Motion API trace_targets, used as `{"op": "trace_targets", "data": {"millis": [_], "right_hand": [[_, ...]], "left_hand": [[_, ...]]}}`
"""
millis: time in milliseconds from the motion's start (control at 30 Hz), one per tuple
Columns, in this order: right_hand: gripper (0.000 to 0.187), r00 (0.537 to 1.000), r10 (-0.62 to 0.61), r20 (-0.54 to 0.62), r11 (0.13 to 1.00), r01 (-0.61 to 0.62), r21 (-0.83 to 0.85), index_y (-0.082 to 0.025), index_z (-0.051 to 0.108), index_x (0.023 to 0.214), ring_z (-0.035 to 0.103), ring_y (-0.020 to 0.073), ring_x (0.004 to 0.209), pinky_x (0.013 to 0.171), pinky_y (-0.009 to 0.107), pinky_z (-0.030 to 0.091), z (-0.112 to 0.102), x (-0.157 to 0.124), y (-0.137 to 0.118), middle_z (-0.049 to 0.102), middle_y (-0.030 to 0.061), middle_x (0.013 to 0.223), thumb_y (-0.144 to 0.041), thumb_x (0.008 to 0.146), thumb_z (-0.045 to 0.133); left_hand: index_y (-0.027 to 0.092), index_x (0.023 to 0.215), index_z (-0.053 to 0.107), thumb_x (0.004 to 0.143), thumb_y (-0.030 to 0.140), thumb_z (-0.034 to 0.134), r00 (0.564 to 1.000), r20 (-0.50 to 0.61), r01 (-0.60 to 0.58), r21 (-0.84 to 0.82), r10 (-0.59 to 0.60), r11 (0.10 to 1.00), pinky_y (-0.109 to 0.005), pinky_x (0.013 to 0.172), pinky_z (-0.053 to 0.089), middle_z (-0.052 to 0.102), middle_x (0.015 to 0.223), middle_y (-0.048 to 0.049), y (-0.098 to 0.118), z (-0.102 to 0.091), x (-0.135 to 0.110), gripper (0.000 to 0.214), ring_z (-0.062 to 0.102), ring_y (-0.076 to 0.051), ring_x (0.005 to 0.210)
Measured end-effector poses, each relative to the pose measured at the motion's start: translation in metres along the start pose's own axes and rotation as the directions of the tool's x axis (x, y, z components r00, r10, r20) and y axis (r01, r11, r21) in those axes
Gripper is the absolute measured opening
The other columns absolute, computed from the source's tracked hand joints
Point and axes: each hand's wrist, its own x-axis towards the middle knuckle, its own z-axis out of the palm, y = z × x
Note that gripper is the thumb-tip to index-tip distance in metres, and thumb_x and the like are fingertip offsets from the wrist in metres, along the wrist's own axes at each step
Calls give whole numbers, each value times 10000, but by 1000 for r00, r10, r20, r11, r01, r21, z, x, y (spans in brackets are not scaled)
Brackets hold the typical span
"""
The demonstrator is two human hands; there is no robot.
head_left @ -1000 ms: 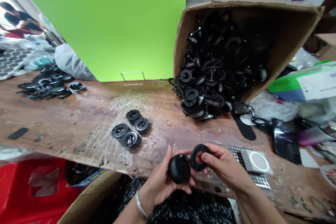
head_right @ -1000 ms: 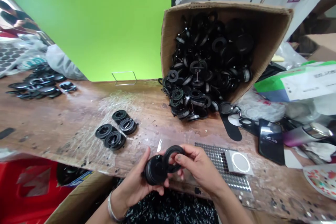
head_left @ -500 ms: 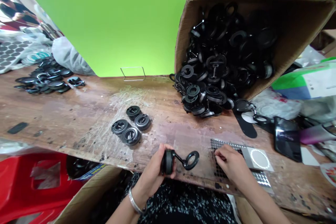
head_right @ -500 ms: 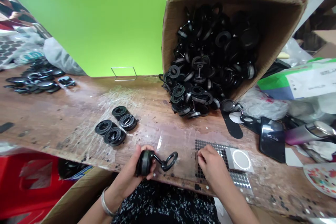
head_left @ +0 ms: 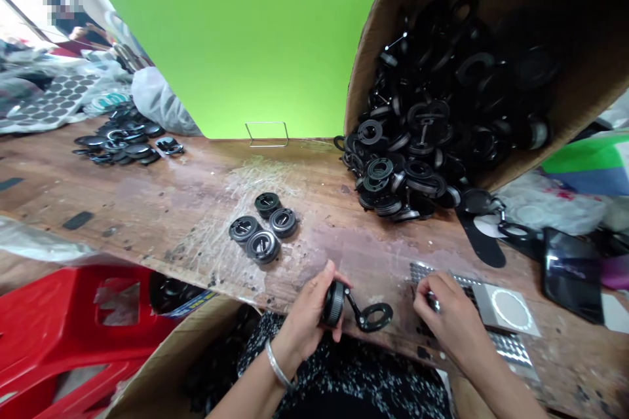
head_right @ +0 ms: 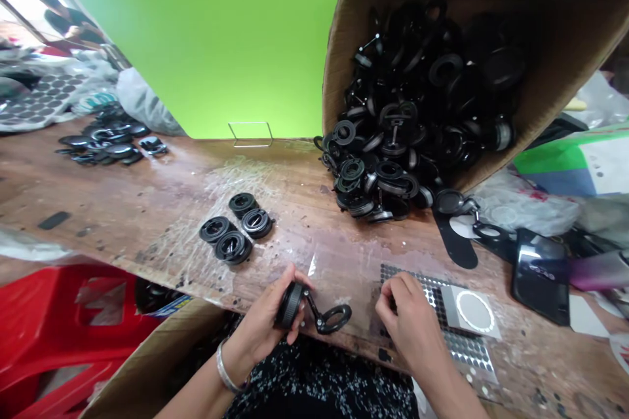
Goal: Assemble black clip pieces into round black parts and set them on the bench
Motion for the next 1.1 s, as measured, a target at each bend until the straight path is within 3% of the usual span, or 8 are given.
{"op": "trace_targets", "data": {"millis": [67, 200, 333, 600, 733, 867, 1000, 1100], "right_hand": [[93, 998, -8, -62, 995, 14, 99, -223, 505, 746, 535, 209, 854, 789, 341, 416, -6, 4, -29, 562, 32, 839, -178, 826, 513], [105, 998, -51, -23, 964, 55, 258, -226, 519, 740, 521, 215, 973, 841, 344, 420, -1, 12, -82, 577, 35, 943, -146, 805, 539], [119, 997, -69, -29, 964, 74, 256, -224, 523, 734, 527, 219, 961, 839, 362, 425, 14, 15, -100, 585, 31, 937, -118, 781, 549], [132, 981, -175, -86, 970, 186, 156, -209, 531, 798, 517, 237, 971, 853, 419, 426, 21, 12, -100, 576, 60, 956, -79, 824, 531], [239, 947, -297, -122, 947, 309, 92, -186, 576, 1041, 498, 262, 1101, 954, 465, 400, 23, -2, -106, 582, 101, 1075, -54, 857, 502], [424, 929, -362, -74, 926, 367, 83, -171, 520, 1274, 437, 275, 1239, 1042, 486, 349, 21, -15, -104, 568, 120, 1210, -57, 867, 489], [243, 980, -193, 43, 961, 180, 211, -262, 624, 1126, 489, 238, 1200, 966, 406, 436, 4, -12, -70, 563, 74, 1225, -210, 927, 495], [165, 994, 19, -106, 996, -9, 90, -222, 661, 926, 546, 247, 1039, 905, 422, 438, -8, -5, -23, 601, 86, 1068, -303, 910, 518]], "left_hand": [[156, 846, 635, 795, 704, 526, 1000, -2, 12, 16, -12, 1000, -159, 298, 349, 435, 467, 50, -1, 3, -1, 561, 397, -76, 348], [151, 832, 632, 768, 709, 557, 999, -29, 34, 8, -34, 999, -156, 284, 342, 488, 529, 36, -4, 9, -3, 567, 419, -71, 351], [149, 786, 615, 769, 702, 560, 999, -32, 28, -5, -28, 1000, -162, 281, 346, 516, 532, 22, -8, 11, -4, 557, 457, -87, 367], [159, 787, 591, 752, 712, 575, 997, -46, 57, -69, -60, 996, -156, 289, 355, 500, 527, 37, -10, 14, -7, 555, 449, -81, 379], [166, 805, 560, 762, 697, 579, 990, -64, 115, -172, -128, 978, -152, 310, 374, 530, 531, 35, -12, 13, -6, 532, 482, -84, 395], [172, 838, 558, 768, 665, 599, 986, -59, 141, -168, -153, 976, -163, 309, 395, 569, 559, 30, -14, 10, -4, 500, 506, -91, 389], [168, 849, 571, 756, 600, 647, 987, -1, 159, -123, -160, 980, -212, 365, 475, 604, 583, 17, -11, 9, -5, 449, 528, -103, 412], [174, 832, 557, 763, 554, 653, 984, 32, 179, -136, -176, 974, -250, 422, 514, 602, 569, 12, -7, 8, -4, 398, 536, -114, 440]]}}
